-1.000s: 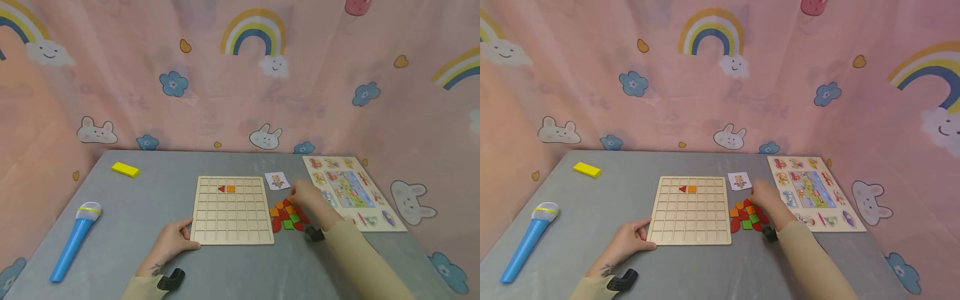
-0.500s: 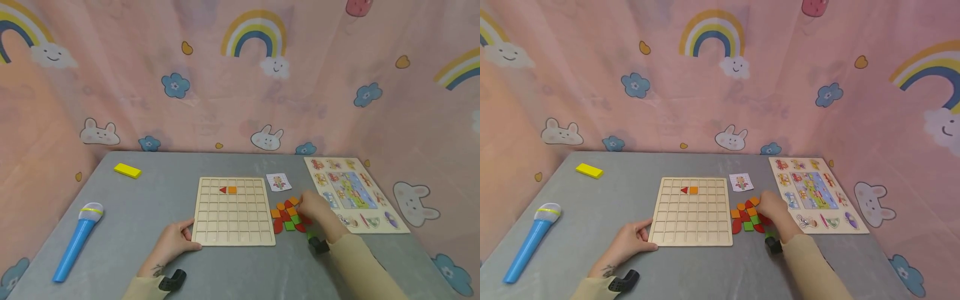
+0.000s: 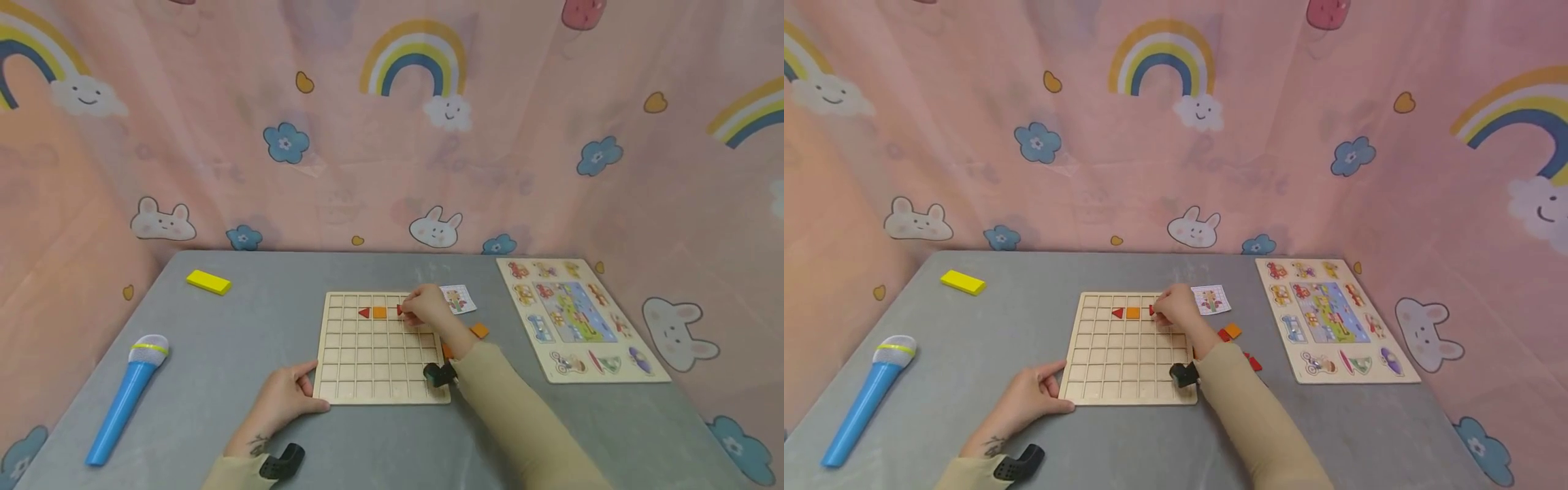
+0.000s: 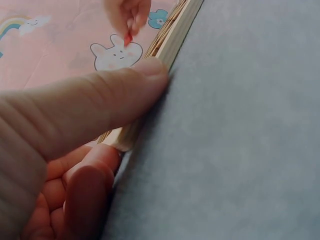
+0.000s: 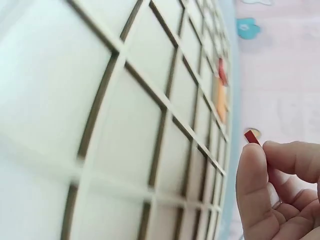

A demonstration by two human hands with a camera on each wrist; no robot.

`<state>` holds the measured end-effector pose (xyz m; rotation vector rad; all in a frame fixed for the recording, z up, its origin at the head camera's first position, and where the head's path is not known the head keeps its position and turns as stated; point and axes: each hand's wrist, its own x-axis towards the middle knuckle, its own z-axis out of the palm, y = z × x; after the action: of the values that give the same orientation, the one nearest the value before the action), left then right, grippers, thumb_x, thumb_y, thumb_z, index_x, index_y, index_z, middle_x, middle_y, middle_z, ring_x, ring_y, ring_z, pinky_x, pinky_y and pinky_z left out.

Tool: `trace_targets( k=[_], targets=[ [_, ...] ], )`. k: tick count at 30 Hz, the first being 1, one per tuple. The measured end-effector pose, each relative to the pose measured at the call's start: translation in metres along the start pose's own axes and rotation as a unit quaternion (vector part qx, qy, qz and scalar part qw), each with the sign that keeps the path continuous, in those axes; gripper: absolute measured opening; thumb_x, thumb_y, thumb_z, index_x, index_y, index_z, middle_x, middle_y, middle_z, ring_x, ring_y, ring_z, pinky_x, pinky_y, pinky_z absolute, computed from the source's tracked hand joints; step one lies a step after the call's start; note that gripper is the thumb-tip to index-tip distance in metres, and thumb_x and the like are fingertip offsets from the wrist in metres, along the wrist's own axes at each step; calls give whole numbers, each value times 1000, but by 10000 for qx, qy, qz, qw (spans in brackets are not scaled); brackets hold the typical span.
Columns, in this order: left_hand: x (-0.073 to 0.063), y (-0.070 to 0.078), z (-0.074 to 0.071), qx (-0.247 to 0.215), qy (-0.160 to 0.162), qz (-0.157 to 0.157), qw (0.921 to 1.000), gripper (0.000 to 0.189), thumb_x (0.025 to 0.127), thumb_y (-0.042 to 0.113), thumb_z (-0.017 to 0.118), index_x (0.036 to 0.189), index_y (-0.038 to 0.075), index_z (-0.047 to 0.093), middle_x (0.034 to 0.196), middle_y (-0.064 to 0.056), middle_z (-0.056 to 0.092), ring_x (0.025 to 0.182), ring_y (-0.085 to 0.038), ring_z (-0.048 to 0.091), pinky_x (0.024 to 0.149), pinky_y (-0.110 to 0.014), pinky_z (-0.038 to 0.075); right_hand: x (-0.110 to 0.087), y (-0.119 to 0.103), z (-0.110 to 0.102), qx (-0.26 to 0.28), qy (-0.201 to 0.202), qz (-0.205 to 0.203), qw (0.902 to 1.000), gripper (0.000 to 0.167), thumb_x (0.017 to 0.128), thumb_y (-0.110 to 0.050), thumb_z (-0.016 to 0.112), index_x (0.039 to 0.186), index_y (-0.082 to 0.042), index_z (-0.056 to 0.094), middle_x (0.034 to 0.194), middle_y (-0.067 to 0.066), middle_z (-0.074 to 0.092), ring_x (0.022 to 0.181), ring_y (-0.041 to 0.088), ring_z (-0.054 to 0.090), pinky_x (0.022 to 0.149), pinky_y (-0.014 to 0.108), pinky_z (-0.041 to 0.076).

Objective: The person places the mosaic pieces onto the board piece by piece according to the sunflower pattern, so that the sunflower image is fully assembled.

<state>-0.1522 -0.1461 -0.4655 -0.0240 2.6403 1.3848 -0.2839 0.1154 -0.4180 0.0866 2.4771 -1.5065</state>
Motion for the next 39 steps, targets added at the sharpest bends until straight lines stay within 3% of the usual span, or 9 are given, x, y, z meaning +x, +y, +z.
trace_targets(
  k=[7,16,19,23,26,29,33,36,39],
  targets=[
    [0,-1,1,-11,2,18,10000,83,55,12,87,130,-2,52,59,-2,52,49,-12,43,45,-24,35,13,1,21,-737,84,-255,9969,12,81,0,62,72,3,69,55,10,62,43,14,53,49,27,47],
    [0,-1,0,34,46,-37,10000,84,55,13,88,130,-1,52,59,-2,52,50,-13,43,45,-24,34,16,1,24,-1180,113,-278,9926,8,81,-4,64,80,1,70,70,11,65,49,14,55,50,26,47],
    [0,-2,1,15,20,-47,10000,84,55,13,88,130,0,52,59,-2,52,50,-13,44,45,-24,34,13,-2,10,-1261,71,-393,9912,13,84,-9,63,89,1,70,81,13,66,57,19,57,54,27,46],
    [1,-2,1,38,6,-23,10000,84,56,14,87,131,0,51,59,-2,52,50,-13,43,45,-25,34,6,-1,-24,-1608,130,-674,9846,22,87,-14,61,101,2,67,99,17,64,76,25,60,63,32,48],
    [1,-2,1,70,18,-34,10000,84,56,15,87,131,1,51,60,-2,52,50,-14,43,46,-25,34,2,11,-50,-2137,112,-891,9728,21,86,-8,60,100,7,67,100,21,64,79,26,59,67,36,49],
    [1,-1,0,96,43,-62,9999,85,56,15,87,131,2,51,60,-2,51,50,-14,43,46,-25,34,-3,25,-69,-2782,-110,-760,9575,20,81,-2,62,98,7,69,96,20,65,79,26,58,69,37,49],
    [1,-1,1,92,74,-84,9999,85,56,15,87,132,3,51,59,-2,51,50,-14,43,46,-25,34,-13,40,-78,-3464,-706,-418,9345,24,77,-6,69,100,-3,72,96,12,68,84,22,60,77,38,50],
    [0,-1,1,83,80,-77,9999,84,56,15,87,131,4,52,59,-2,51,50,-14,43,46,-25,34,-18,48,-79,-3524,-1019,-375,9295,20,79,-8,70,98,-7,73,95,8,68,83,20,59,80,39,50],
    [0,0,2,105,95,-76,9999,84,56,16,87,131,4,53,59,-2,51,50,-14,43,46,-25,33,-21,51,-79,-3430,-1081,-377,9323,10,79,-6,69,88,-8,72,85,4,66,75,19,56,74,36,50]
  ],
)
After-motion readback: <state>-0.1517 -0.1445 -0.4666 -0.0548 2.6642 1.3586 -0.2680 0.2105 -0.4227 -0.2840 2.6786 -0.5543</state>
